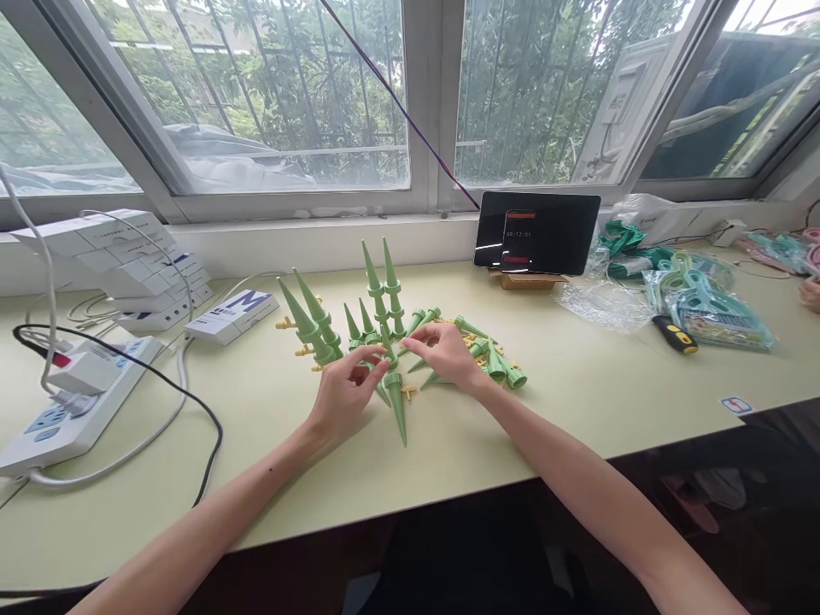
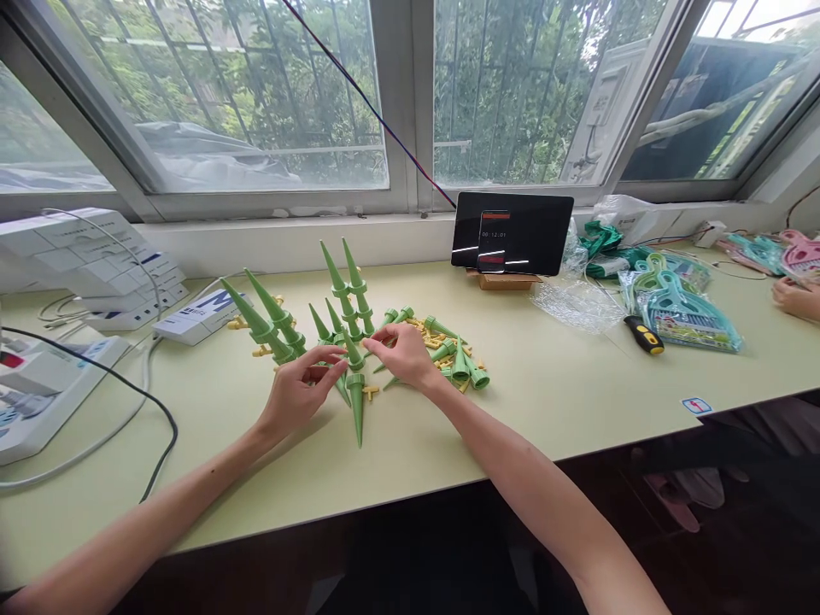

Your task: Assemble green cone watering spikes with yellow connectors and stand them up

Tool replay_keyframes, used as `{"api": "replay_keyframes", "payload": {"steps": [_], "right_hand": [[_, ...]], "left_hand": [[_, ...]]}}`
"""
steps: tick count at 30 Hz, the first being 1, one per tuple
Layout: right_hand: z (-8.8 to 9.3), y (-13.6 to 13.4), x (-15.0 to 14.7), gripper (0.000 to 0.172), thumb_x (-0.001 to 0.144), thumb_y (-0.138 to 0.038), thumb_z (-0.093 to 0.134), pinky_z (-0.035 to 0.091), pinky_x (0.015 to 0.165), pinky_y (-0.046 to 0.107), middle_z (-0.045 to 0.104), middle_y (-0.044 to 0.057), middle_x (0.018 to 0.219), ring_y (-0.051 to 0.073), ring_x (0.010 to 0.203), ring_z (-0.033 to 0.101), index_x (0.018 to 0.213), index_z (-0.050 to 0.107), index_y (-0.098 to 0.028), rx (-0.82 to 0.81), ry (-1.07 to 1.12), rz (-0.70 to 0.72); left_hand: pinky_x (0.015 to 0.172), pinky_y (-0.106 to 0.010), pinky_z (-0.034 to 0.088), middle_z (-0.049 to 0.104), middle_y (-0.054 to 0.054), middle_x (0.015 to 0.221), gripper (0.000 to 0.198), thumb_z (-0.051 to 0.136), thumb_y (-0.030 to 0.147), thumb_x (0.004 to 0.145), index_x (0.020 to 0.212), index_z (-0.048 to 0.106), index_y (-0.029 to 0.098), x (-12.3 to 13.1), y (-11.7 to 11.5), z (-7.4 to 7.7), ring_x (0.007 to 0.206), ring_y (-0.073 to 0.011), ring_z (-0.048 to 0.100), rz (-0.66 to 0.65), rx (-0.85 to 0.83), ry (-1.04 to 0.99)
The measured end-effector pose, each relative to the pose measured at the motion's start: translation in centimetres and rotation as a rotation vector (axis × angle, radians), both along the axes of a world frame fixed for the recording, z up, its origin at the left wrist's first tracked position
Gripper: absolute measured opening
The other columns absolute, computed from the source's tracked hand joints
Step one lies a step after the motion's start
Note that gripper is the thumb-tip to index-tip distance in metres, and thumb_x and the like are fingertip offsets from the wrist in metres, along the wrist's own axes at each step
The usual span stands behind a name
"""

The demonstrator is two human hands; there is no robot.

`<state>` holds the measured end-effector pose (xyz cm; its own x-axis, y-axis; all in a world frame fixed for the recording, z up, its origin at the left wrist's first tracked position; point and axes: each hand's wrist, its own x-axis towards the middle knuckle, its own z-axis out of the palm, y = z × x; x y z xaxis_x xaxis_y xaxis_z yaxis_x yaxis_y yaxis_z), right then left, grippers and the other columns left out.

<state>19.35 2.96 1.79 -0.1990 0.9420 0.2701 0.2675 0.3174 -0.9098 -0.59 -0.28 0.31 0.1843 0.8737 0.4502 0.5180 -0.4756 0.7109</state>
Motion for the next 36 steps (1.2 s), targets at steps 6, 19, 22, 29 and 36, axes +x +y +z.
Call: {"api": "replay_keyframes", "payload": {"steps": [6,19,22,29,36], "right_hand": [[0.3,-0.8,-0.4,0.029,0.075,-0.042,0.073,0.046,0.065,0.026,0.068,0.005,0.077,0.014,0.071,0.06,0.081,0.073,-0.013,-0.222,0.148,0.157],[-0.6,-0.7,-0.6,0.026,0.077,-0.041,0.07,0.046,0.069,0.025,0.066,0.002,0.075,0.013,0.071,0.058,0.079,0.072,-0.015,-0.23,0.172,0.23],[-0.6,-0.8,-0.7,0.026,0.078,-0.042,0.069,0.044,0.063,0.024,0.064,0.001,0.072,0.012,0.067,0.056,0.078,0.07,-0.016,-0.222,0.146,0.237],[-0.3,-1.1,-0.7,0.029,0.079,-0.044,0.069,0.043,0.061,0.024,0.064,0.002,0.073,0.012,0.066,0.056,0.076,0.069,-0.015,-0.17,0.101,0.251],[0.1,-1.3,-0.8,0.02,0.081,-0.035,0.065,0.045,0.065,0.025,0.064,0.002,0.074,0.013,0.069,0.057,0.078,0.068,-0.016,-0.18,0.11,0.227]], "left_hand": [[0.044,-0.022,0.04,0.07,-0.004,0.083,0.024,0.063,0.04,0.088,0.099,0.067,0.018,0.1,-0.1,0.0,0.048,-0.0095,0.055,-0.018,0.009,-0.005],[0.043,-0.021,0.035,0.061,0.0,0.071,0.021,0.061,0.038,0.09,0.087,0.064,0.017,0.3,-0.1,0.1,0.045,-0.0076,0.049,-0.066,0.055,0.018],[0.043,-0.021,0.034,0.059,0.0,0.07,0.019,0.06,0.035,0.09,0.087,0.064,0.017,0.3,-0.1,0.1,0.046,-0.007,0.047,-0.085,0.066,0.033],[0.046,-0.022,0.036,0.061,-0.002,0.076,0.017,0.057,0.032,0.092,0.09,0.067,0.018,0.3,0.0,0.1,0.049,-0.0074,0.044,-0.117,0.116,0.087],[0.049,-0.022,0.039,0.06,-0.003,0.081,0.014,0.058,0.029,0.092,0.09,0.067,0.019,0.2,0.1,0.0,0.052,-0.0078,0.045,-0.123,0.14,0.092]]}}
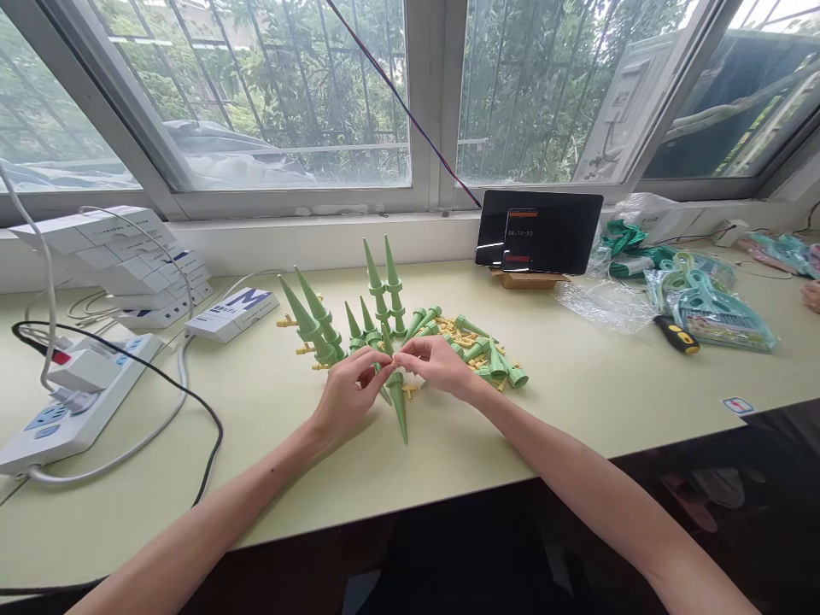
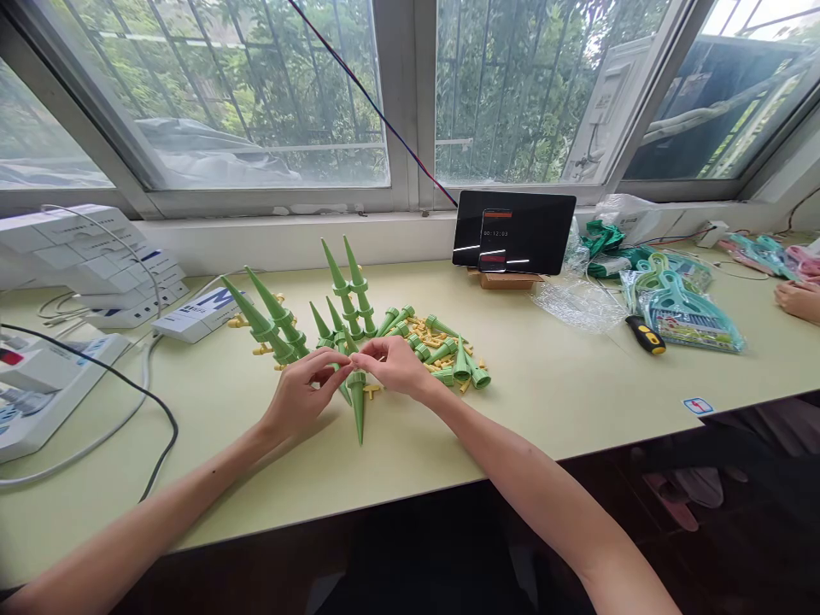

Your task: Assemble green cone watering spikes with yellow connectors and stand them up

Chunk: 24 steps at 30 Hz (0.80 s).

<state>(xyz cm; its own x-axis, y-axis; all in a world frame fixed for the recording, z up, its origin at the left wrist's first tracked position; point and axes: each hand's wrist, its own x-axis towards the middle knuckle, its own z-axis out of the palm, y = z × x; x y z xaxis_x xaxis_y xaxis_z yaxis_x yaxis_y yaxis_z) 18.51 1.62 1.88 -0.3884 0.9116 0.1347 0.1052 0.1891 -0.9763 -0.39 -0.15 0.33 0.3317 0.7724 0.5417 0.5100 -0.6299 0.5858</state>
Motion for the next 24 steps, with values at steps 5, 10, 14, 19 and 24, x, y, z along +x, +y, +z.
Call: {"api": "replay_keyframes", "payload": {"steps": [5,10,14,19,24], "right_hand": [[0.04,-0.12,-0.01,0.017,0.084,-0.031,0.062,0.046,0.067,0.025,0.065,0.002,0.076,0.012,0.069,0.058,0.079,0.065,-0.016,0.01,0.026,0.025],[0.01,-0.21,0.05,0.015,0.083,-0.032,0.065,0.048,0.066,0.026,0.066,0.001,0.072,0.013,0.068,0.061,0.084,0.062,-0.017,-0.017,0.091,0.073],[-0.06,-0.23,0.06,0.015,0.082,-0.031,0.066,0.047,0.065,0.026,0.066,0.0,0.069,0.012,0.065,0.06,0.083,0.062,-0.017,-0.044,0.133,0.091],[-0.31,-0.19,0.07,0.016,0.08,-0.031,0.069,0.046,0.063,0.024,0.065,0.0,0.07,0.011,0.063,0.057,0.082,0.063,-0.016,-0.051,0.153,0.119],[-0.29,-0.14,0.19,0.02,0.08,-0.035,0.069,0.045,0.062,0.026,0.063,0.0,0.068,0.011,0.06,0.052,0.081,0.063,-0.016,-0.048,0.162,0.086]], "left_hand": [[0.051,-0.022,0.04,0.06,-0.002,0.08,0.013,0.056,0.027,0.093,0.089,0.065,0.018,-0.1,0.08,-0.09,0.056,-0.009,0.049,0.016,0.01,-0.026],[0.051,-0.022,0.038,0.058,0.0,0.074,0.017,0.055,0.026,0.094,0.084,0.065,0.018,-0.1,-0.01,0.15,0.054,-0.0084,0.046,0.033,0.006,-0.038],[0.051,-0.022,0.037,0.056,0.001,0.07,0.02,0.055,0.027,0.094,0.08,0.065,0.017,-0.15,-0.02,0.14,0.052,-0.0084,0.045,0.048,0.007,-0.034],[0.051,-0.022,0.034,0.053,0.001,0.065,0.023,0.055,0.028,0.094,0.076,0.064,0.016,-0.17,0.04,0.0,0.053,-0.0088,0.042,0.062,0.022,-0.024],[0.05,-0.023,0.031,0.047,0.002,0.06,0.029,0.054,0.027,0.094,0.068,0.058,0.016,-0.07,0.04,0.07,0.053,-0.0091,0.038,0.094,0.078,-0.027]]}}
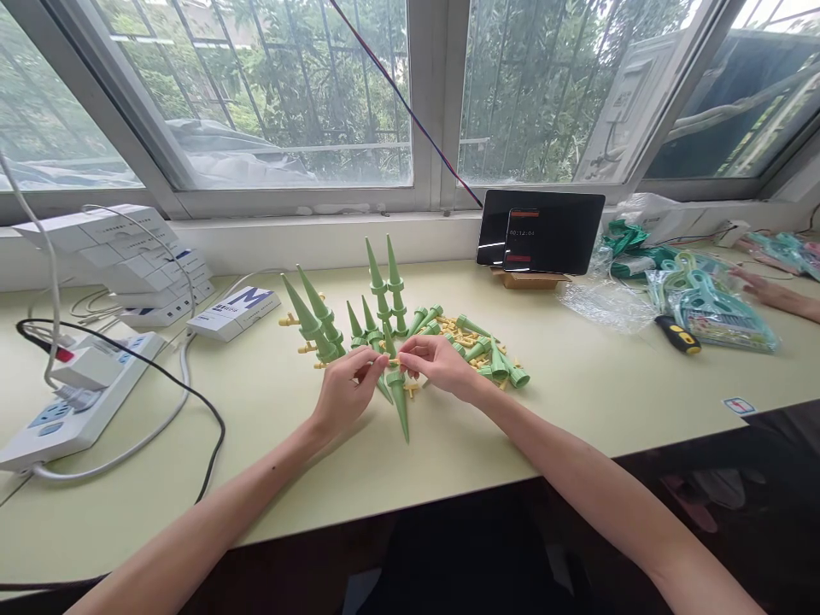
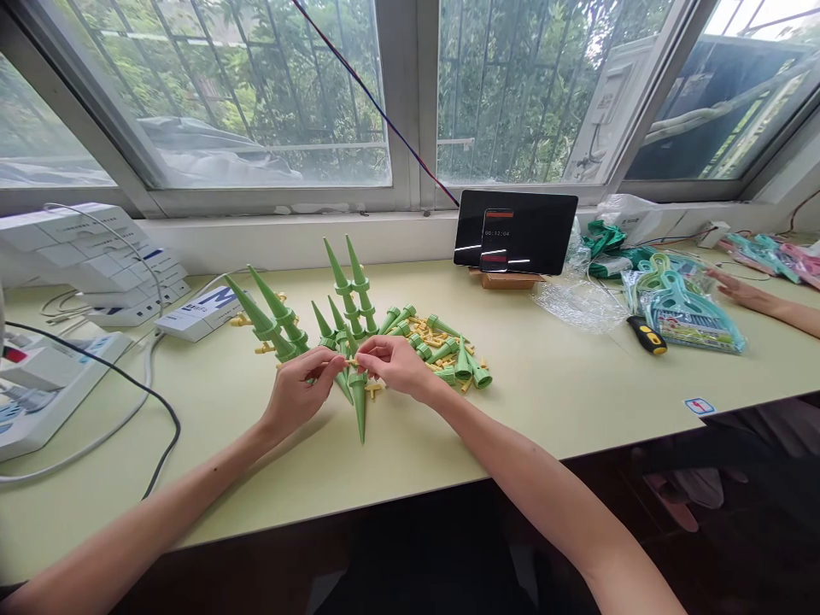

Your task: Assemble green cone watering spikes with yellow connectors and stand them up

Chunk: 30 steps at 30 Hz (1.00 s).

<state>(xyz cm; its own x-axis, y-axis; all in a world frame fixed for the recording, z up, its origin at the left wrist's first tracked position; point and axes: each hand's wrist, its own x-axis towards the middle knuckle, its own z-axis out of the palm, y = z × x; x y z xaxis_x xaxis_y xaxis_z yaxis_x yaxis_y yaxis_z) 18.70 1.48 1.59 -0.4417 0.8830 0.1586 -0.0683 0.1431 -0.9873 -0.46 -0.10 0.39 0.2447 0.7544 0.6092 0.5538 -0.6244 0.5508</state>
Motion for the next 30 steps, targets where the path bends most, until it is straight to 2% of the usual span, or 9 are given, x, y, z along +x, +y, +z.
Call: {"api": "replay_keyframes", "payload": {"steps": [4,8,14,20,30], "right_hand": [[0.0,0.1,0.23,0.024,0.081,-0.039,0.067,0.045,0.062,0.027,0.062,0.001,0.069,0.011,0.06,0.051,0.081,0.064,-0.016,-0.015,0.01,-0.016],[-0.13,0.2,0.43,0.024,0.081,-0.04,0.067,0.044,0.062,0.026,0.062,0.001,0.07,0.011,0.061,0.052,0.082,0.065,-0.016,-0.026,0.027,-0.032],[-0.15,0.22,0.49,0.025,0.08,-0.041,0.068,0.044,0.062,0.026,0.061,0.001,0.069,0.011,0.06,0.051,0.082,0.065,-0.016,-0.029,0.055,-0.064],[-0.18,0.3,0.59,0.025,0.079,-0.041,0.07,0.044,0.062,0.026,0.061,0.001,0.071,0.01,0.061,0.051,0.083,0.066,-0.016,-0.043,0.076,-0.064],[-0.3,0.26,0.69,0.022,0.079,-0.038,0.07,0.044,0.061,0.026,0.062,0.001,0.071,0.01,0.06,0.05,0.083,0.068,-0.017,-0.031,0.073,-0.077]], "left_hand": [[0.048,-0.022,0.032,0.052,0.002,0.065,0.021,0.055,0.029,0.094,0.077,0.06,0.016,-0.03,0.04,-0.06,0.05,-0.0076,0.039,0.037,-0.044,-0.049],[0.05,-0.022,0.037,0.06,0.0,0.079,0.017,0.057,0.031,0.093,0.088,0.064,0.017,-0.02,-0.11,-0.07,0.048,-0.0059,0.041,0.02,-0.11,-0.026],[0.05,-0.023,0.037,0.06,0.0,0.082,0.02,0.06,0.036,0.09,0.087,0.069,0.018,0.18,-0.24,0.01,0.049,-0.007,0.039,-0.007,-0.155,0.145],[0.052,-0.024,0.039,0.06,-0.001,0.086,0.023,0.066,0.04,0.086,0.09,0.07,0.018,-0.12,0.3,-0.56,0.05,-0.007,0.042,-0.04,-0.195,0.278],[0.053,-0.024,0.042,0.057,-0.001,0.081,0.02,0.06,0.035,0.09,0.084,0.066,0.017,-0.09,0.16,-0.51,0.052,-0.0078,0.045,-0.071,-0.176,0.219]]}}
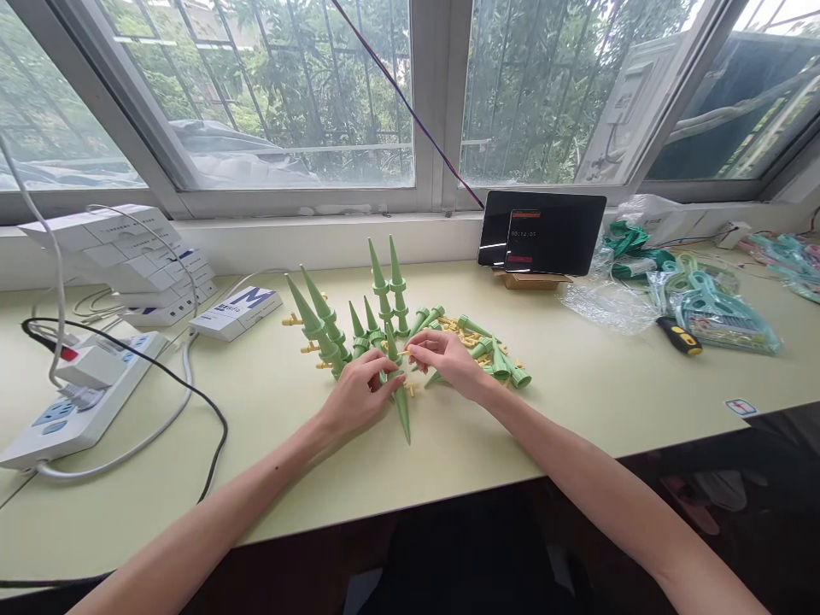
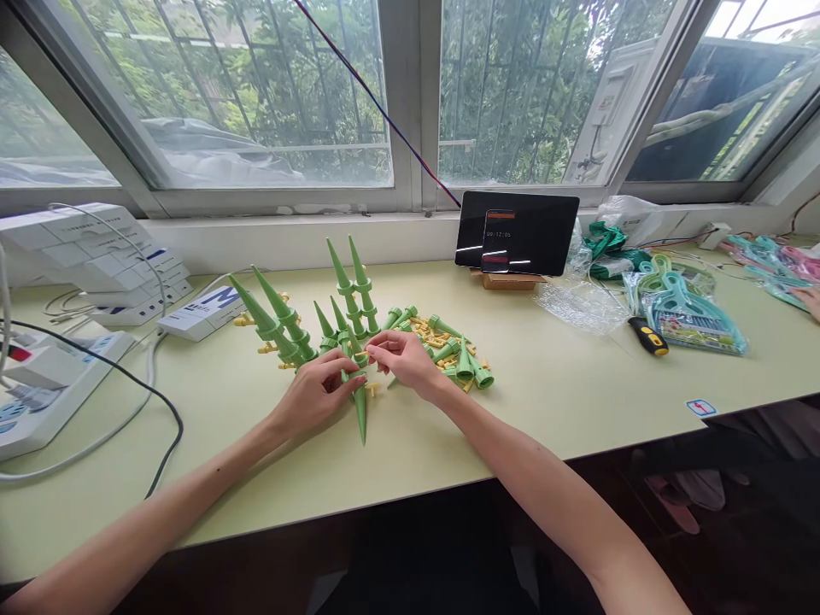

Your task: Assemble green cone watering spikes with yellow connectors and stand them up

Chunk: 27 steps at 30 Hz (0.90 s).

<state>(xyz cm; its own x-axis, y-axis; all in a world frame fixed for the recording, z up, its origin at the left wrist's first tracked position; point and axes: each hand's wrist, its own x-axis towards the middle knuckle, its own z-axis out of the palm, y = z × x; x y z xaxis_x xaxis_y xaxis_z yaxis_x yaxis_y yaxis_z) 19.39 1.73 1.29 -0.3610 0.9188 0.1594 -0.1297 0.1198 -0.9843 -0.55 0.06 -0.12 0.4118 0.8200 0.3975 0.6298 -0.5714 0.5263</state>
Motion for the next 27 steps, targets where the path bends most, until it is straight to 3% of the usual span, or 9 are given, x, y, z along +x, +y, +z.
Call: {"api": "replay_keyframes", "payload": {"steps": [5,10,14,20,27], "right_hand": [[0.1,-0.04,-0.1,0.02,0.079,-0.036,0.069,0.042,0.057,0.025,0.062,0.001,0.07,0.01,0.059,0.051,0.082,0.068,-0.016,0.03,-0.003,-0.066],[0.18,-0.11,-0.23,0.018,0.079,-0.034,0.067,0.043,0.055,0.024,0.061,0.0,0.067,0.011,0.059,0.053,0.078,0.067,-0.016,0.08,-0.018,-0.164],[-0.08,-0.01,-0.11,0.016,0.079,-0.032,0.065,0.045,0.057,0.024,0.062,0.0,0.068,0.012,0.063,0.056,0.077,0.066,-0.016,0.106,-0.045,-0.204],[-0.26,0.14,0.12,0.012,0.077,-0.027,0.061,0.045,0.057,0.025,0.061,0.0,0.068,0.012,0.062,0.055,0.071,0.064,-0.017,0.145,-0.119,-0.255],[-0.3,0.18,0.25,0.012,0.074,-0.023,0.057,0.041,0.053,0.024,0.059,0.0,0.063,0.011,0.057,0.051,0.066,0.062,-0.016,0.153,-0.212,-0.278]], "left_hand": [[0.052,-0.023,0.043,0.059,-0.002,0.084,0.017,0.059,0.034,0.091,0.088,0.062,0.018,0.01,-0.11,0.17,0.055,-0.0088,0.047,0.031,0.029,-0.085],[0.049,-0.022,0.042,0.058,0.001,0.072,0.017,0.061,0.035,0.09,0.089,0.062,0.018,-0.01,-0.19,0.28,0.051,-0.0083,0.046,0.069,0.053,-0.148],[0.05,-0.021,0.045,0.062,-0.001,0.075,0.017,0.063,0.034,0.088,0.089,0.064,0.017,-0.02,-0.24,0.33,0.052,-0.0079,0.049,0.061,0.072,-0.205],[0.051,-0.021,0.049,0.061,0.002,0.064,0.018,0.063,0.03,0.087,0.099,0.068,0.018,0.19,-0.49,0.72,0.049,-0.0082,0.051,0.104,0.041,-0.302],[0.054,-0.022,0.051,0.059,0.003,0.063,0.013,0.064,0.029,0.086,0.09,0.061,0.018,0.24,-0.46,0.64,0.049,-0.0086,0.054,0.111,0.012,-0.315]]}}
